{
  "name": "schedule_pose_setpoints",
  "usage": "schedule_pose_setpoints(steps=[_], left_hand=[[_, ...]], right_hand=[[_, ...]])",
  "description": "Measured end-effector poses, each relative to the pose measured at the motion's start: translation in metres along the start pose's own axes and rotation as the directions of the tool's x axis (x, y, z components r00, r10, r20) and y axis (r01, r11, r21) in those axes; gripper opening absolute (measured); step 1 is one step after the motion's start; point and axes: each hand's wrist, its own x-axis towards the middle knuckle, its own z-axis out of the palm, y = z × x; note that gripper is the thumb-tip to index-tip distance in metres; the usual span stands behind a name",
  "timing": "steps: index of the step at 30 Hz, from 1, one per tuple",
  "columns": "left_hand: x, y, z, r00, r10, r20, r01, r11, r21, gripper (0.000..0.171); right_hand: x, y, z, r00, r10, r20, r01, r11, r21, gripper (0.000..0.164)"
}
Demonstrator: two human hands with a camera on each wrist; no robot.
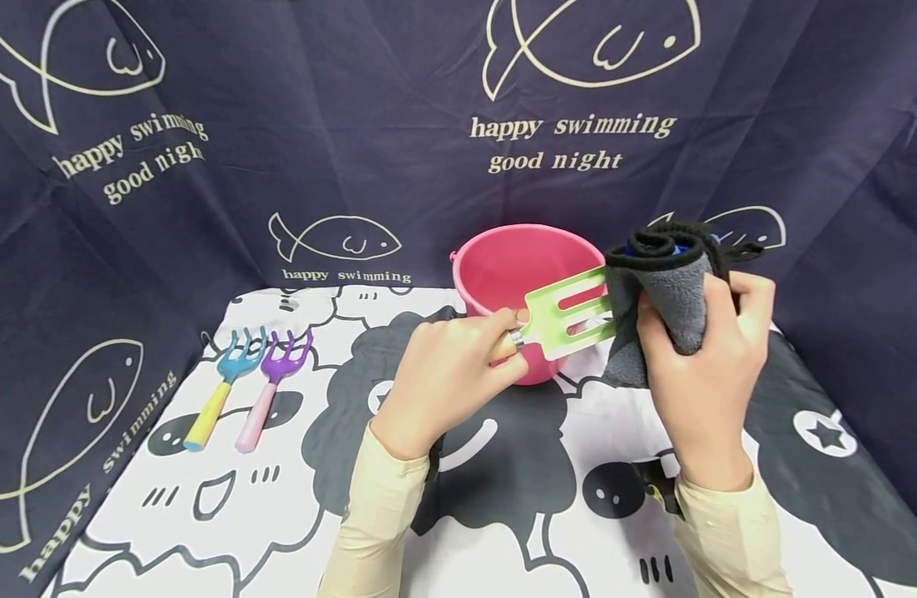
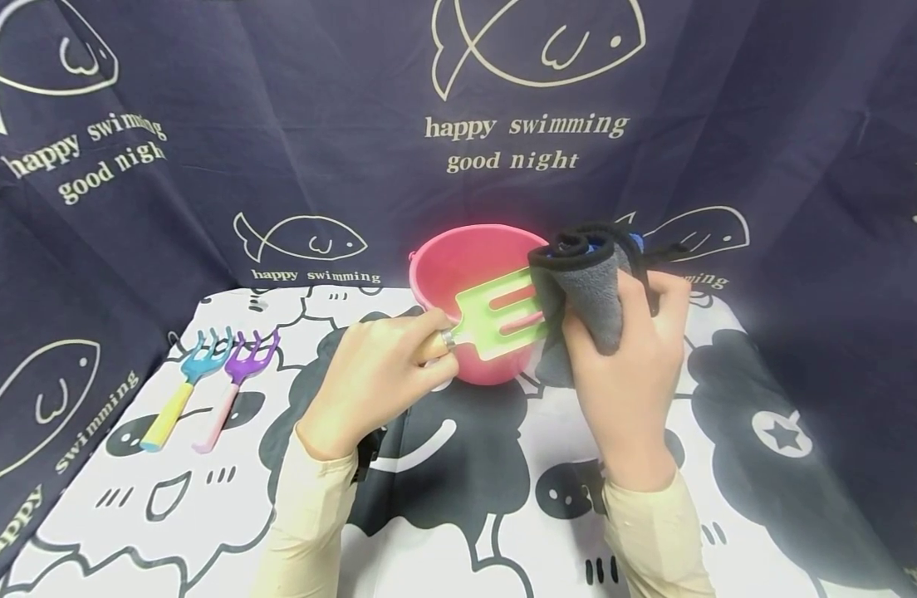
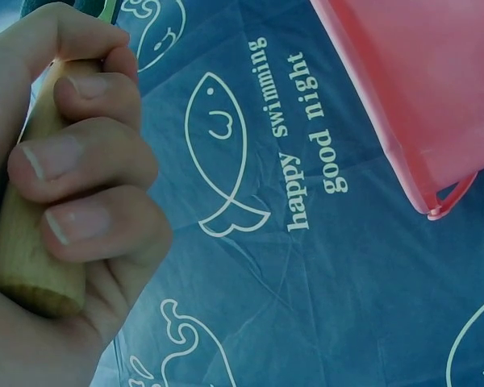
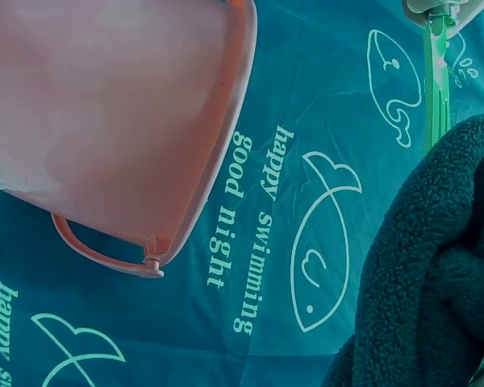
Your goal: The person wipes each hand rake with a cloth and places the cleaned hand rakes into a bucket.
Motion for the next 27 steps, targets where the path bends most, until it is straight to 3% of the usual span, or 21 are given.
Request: schedule_pose_setpoints(steps=[12,19,27], left_hand=[[0.0,0.001,0.001,1.0,0.011,0.028,-0.01,0.999,-0.037,0.007],[-0.001,-0.001,0.001,0.998,-0.018,0.059,0.019,1.0,-0.018,0.013],[0.0,0.0,-0.001,0.996,-0.051,0.072,0.057,0.995,-0.077,0.012]], right_hand=[[0.001,0.001,-0.001,1.0,-0.003,-0.001,0.003,1.0,-0.004,0.026],[-0.001,0.017,0.001,1.0,-0.006,0.005,0.006,1.0,-0.029,0.027],[0.0,0.024,0.001,1.0,-0.006,-0.016,0.006,0.999,-0.039,0.028]])
